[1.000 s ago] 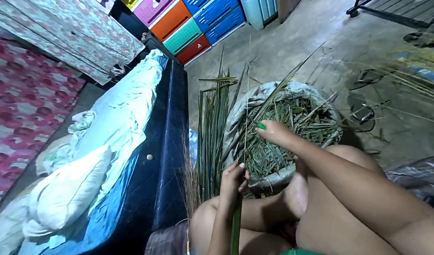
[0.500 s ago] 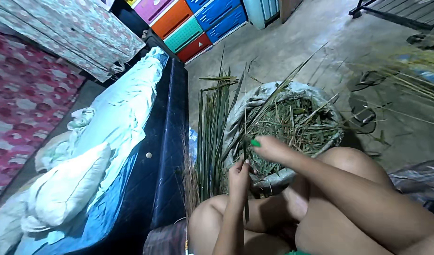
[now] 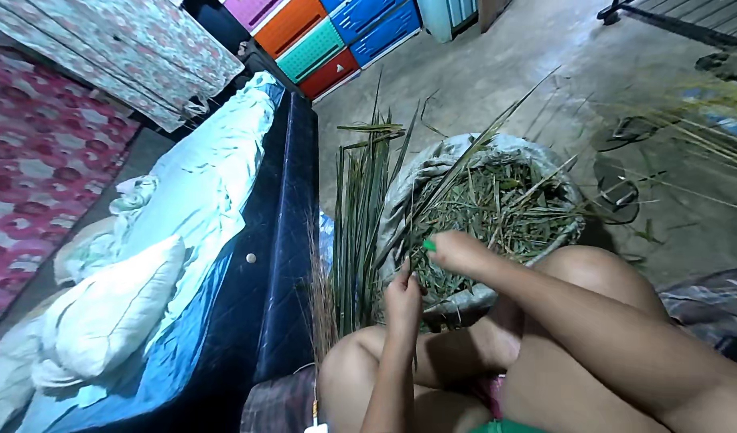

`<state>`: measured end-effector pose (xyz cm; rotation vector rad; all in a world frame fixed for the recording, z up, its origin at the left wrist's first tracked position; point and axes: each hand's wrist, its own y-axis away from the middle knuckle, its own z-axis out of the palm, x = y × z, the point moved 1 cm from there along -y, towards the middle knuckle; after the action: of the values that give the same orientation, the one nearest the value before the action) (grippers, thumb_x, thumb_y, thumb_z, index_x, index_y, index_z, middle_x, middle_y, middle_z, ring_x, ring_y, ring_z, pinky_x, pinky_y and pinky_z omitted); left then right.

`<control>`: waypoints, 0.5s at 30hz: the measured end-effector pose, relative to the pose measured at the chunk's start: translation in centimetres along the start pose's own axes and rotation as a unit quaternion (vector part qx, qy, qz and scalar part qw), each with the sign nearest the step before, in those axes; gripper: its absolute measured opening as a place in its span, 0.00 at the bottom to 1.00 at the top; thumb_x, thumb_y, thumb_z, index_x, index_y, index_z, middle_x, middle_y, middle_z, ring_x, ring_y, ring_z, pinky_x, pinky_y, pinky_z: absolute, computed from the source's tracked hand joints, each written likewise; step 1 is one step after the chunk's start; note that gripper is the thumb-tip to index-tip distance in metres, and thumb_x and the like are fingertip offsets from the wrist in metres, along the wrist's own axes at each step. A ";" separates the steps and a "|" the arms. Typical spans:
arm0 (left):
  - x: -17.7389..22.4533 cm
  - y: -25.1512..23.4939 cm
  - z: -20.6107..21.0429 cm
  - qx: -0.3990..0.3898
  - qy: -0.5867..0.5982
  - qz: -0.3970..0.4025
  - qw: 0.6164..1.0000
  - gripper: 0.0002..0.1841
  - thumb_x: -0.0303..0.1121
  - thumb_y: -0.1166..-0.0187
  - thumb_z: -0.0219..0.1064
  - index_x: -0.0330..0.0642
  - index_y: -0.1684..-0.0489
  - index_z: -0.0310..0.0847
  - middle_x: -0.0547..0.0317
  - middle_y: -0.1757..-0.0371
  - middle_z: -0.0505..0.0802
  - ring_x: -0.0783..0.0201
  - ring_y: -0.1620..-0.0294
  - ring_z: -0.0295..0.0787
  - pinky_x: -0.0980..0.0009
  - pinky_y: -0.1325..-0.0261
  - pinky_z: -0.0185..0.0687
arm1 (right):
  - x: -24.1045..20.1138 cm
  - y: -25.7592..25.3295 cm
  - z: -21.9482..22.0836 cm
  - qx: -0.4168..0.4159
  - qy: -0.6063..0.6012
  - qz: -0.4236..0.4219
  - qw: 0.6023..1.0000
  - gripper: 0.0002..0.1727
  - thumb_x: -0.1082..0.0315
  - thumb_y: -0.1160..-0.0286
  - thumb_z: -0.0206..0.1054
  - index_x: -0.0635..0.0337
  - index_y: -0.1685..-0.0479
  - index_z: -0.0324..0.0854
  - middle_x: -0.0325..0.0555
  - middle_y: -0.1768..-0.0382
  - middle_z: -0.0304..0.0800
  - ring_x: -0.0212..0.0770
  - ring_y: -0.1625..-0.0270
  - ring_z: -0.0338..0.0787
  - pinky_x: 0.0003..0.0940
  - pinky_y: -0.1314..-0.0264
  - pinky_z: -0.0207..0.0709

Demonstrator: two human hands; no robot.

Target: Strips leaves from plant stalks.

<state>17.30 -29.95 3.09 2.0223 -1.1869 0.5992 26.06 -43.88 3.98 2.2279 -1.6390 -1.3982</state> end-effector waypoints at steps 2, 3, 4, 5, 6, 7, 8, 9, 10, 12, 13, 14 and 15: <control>0.0 -0.4 -0.1 0.015 -0.039 -0.005 0.999 0.15 0.31 0.10 0.53 0.36 0.46 0.87 0.57 0.74 0.89 0.66 0.79 0.79 0.65 0.71 0.75 | -1.0 1.3 1.7 -0.055 0.012 -0.033 0.998 0.20 0.58 0.09 0.55 0.68 0.43 0.83 0.67 0.44 0.88 0.66 0.37 0.87 0.69 0.38 0.76; 0.0 -0.4 -0.1 0.019 -0.049 -0.006 0.999 0.15 0.29 0.11 0.52 0.34 0.51 0.87 0.57 0.74 0.87 0.65 0.78 0.78 0.64 0.69 0.76 | -1.3 1.6 2.3 -0.066 0.021 -0.039 0.997 0.19 0.59 0.09 0.56 0.68 0.43 0.83 0.66 0.43 0.88 0.66 0.36 0.87 0.69 0.38 0.76; 0.0 -0.4 -0.1 0.023 -0.053 -0.002 0.998 0.16 0.29 0.11 0.51 0.34 0.49 0.87 0.57 0.73 0.87 0.65 0.78 0.78 0.64 0.69 0.76 | -1.5 1.8 2.6 -0.064 0.033 -0.041 0.997 0.18 0.60 0.10 0.57 0.67 0.42 0.83 0.66 0.42 0.88 0.66 0.35 0.87 0.69 0.38 0.76; -0.2 -0.4 -0.1 0.023 -0.055 0.003 0.998 0.17 0.30 0.10 0.51 0.34 0.42 0.87 0.56 0.72 0.90 0.65 0.78 0.79 0.63 0.69 0.77 | -1.5 1.6 2.6 -0.050 0.049 -0.039 0.997 0.17 0.62 0.11 0.58 0.68 0.41 0.82 0.67 0.41 0.88 0.68 0.34 0.87 0.70 0.38 0.76; -0.3 -0.3 -0.1 0.020 -0.054 0.010 0.998 0.17 0.31 0.08 0.51 0.35 0.36 0.86 0.54 0.70 0.91 0.64 0.77 0.80 0.63 0.68 0.77 | -1.4 1.2 2.4 -0.031 0.067 -0.030 0.997 0.17 0.63 0.12 0.60 0.68 0.39 0.82 0.68 0.40 0.88 0.69 0.34 0.87 0.71 0.38 0.77; -0.3 -0.1 0.0 0.017 -0.048 0.019 0.999 0.20 0.32 0.07 0.51 0.38 0.25 0.81 0.55 0.71 0.91 0.65 0.79 0.79 0.65 0.71 0.76 | -1.2 0.7 2.0 -0.011 0.076 -0.014 0.997 0.18 0.64 0.13 0.60 0.69 0.36 0.81 0.69 0.38 0.87 0.70 0.33 0.87 0.71 0.37 0.77; -0.3 0.1 0.0 0.015 -0.045 0.022 0.999 0.21 0.33 0.07 0.51 0.43 0.20 0.78 0.58 0.73 0.90 0.67 0.82 0.76 0.67 0.74 0.73 | -1.0 0.0 1.5 0.009 0.078 0.006 0.997 0.18 0.65 0.13 0.60 0.69 0.34 0.80 0.70 0.36 0.87 0.71 0.32 0.86 0.71 0.36 0.77; -0.3 0.4 0.1 0.013 -0.042 0.023 0.999 0.22 0.32 0.07 0.51 0.46 0.18 0.77 0.60 0.74 0.90 0.68 0.82 0.76 0.67 0.74 0.73 | -0.8 -0.5 1.0 0.027 0.078 0.028 0.996 0.18 0.66 0.12 0.59 0.68 0.32 0.79 0.70 0.35 0.86 0.71 0.31 0.86 0.70 0.35 0.77; -0.1 0.6 0.0 0.011 -0.041 0.022 0.999 0.22 0.32 0.08 0.52 0.47 0.17 0.76 0.60 0.74 0.90 0.68 0.81 0.76 0.67 0.73 0.73 | -0.6 -1.1 0.6 0.046 0.075 0.048 0.995 0.18 0.66 0.12 0.58 0.68 0.31 0.78 0.69 0.35 0.86 0.70 0.31 0.86 0.69 0.35 0.78; 0.2 0.8 -0.1 0.006 -0.037 0.021 0.999 0.22 0.32 0.07 0.52 0.47 0.17 0.76 0.62 0.76 0.89 0.70 0.84 0.73 0.69 0.76 0.70 | -0.1 -1.8 -0.1 0.077 0.061 0.068 0.993 0.19 0.65 0.11 0.58 0.66 0.29 0.77 0.68 0.34 0.86 0.69 0.30 0.86 0.69 0.35 0.78; 0.2 0.7 -0.1 0.006 -0.037 0.020 0.999 0.22 0.32 0.07 0.52 0.47 0.17 0.76 0.62 0.76 0.88 0.70 0.84 0.73 0.70 0.76 0.69 | 0.0 -1.9 -0.2 0.074 0.052 0.066 0.994 0.20 0.63 0.11 0.58 0.66 0.29 0.78 0.68 0.34 0.86 0.69 0.29 0.86 0.69 0.34 0.77; 0.2 0.6 -0.2 0.009 -0.038 0.019 0.999 0.22 0.32 0.07 0.52 0.46 0.17 0.76 0.62 0.77 0.88 0.70 0.84 0.73 0.70 0.76 0.70 | -0.1 -1.6 0.0 0.057 0.037 0.051 0.996 0.21 0.61 0.10 0.57 0.67 0.31 0.79 0.68 0.35 0.86 0.69 0.29 0.85 0.70 0.34 0.76; 0.2 0.3 -0.2 0.013 -0.038 0.020 0.999 0.21 0.32 0.07 0.53 0.45 0.18 0.77 0.61 0.76 0.88 0.70 0.83 0.74 0.70 0.75 0.71 | -0.2 -1.1 0.3 0.030 0.020 0.027 0.999 0.20 0.60 0.10 0.57 0.69 0.35 0.81 0.69 0.37 0.87 0.69 0.31 0.86 0.71 0.34 0.76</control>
<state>17.10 -29.98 3.46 2.0642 -1.2740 0.5644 26.61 -43.09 3.38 2.2100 -1.7381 -1.3001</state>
